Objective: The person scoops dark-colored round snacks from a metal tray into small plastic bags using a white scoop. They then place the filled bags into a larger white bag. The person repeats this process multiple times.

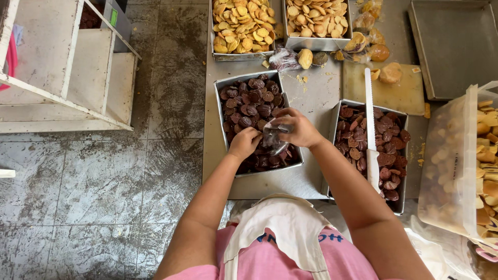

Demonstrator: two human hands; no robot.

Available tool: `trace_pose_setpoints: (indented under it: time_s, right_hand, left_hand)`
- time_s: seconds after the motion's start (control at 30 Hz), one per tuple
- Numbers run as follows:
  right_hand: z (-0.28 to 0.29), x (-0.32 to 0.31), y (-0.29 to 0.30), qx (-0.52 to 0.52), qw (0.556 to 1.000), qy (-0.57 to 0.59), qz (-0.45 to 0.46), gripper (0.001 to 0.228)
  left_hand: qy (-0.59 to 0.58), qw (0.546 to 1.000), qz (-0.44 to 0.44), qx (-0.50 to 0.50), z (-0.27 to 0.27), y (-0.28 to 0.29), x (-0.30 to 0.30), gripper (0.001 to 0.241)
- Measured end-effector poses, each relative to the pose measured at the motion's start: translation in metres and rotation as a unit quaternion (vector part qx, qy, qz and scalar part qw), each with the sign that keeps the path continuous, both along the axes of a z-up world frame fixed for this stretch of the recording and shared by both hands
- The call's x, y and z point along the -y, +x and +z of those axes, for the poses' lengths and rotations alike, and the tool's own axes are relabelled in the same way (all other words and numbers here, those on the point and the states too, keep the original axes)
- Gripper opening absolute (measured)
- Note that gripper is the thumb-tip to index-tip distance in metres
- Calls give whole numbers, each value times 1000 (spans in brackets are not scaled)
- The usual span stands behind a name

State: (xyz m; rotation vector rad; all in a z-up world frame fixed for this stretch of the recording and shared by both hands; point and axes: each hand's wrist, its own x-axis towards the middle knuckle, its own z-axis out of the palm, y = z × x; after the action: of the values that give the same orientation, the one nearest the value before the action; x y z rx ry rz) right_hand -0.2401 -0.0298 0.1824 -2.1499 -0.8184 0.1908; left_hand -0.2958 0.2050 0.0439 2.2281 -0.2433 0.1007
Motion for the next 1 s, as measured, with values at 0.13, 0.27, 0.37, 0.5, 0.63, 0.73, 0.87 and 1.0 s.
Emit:
trace_pose_setpoints:
  time_s: [0.13, 0.27, 0.37, 0.5, 0.63, 0.73, 0.87, 1.0]
  right_hand:
    - [24, -4, -15, -2, 994, 108, -2, 46]
    - [22, -7, -23, 4, 987, 160, -23, 44]
    - [15, -9, -22, 3, 983, 181, -35, 43]
    - [14, -3, -22, -50, 979, 199, 0, 44]
    - [20, 4, -21, -15, 987, 152, 39, 45]
    - [18, 2, -29, -15, 987, 157, 28, 44]
    - [19, -2, -29, 9, 986, 166, 18, 44]
    - [23, 0, -25, 67, 988, 136, 24, 48]
  left_hand:
    - [-352, 926, -19, -135, -13, 0, 6, 37]
    - [-546, 792, -44, -269, 18, -16, -7, 60]
    - [-584, 736, -17, -342, 22, -20, -11, 50]
    - [-528, 784, 18, -327, -14, -13, -12, 43]
    - [-617, 722, -1, -312, -27, -8, -21, 35]
    - [-558, 739, 27, -377, -21, -3, -13, 27]
    - [-429, 778, 72, -453, -29, -1, 1, 23]
    - [-469, 792, 62, -387, -62, 13, 1, 27]
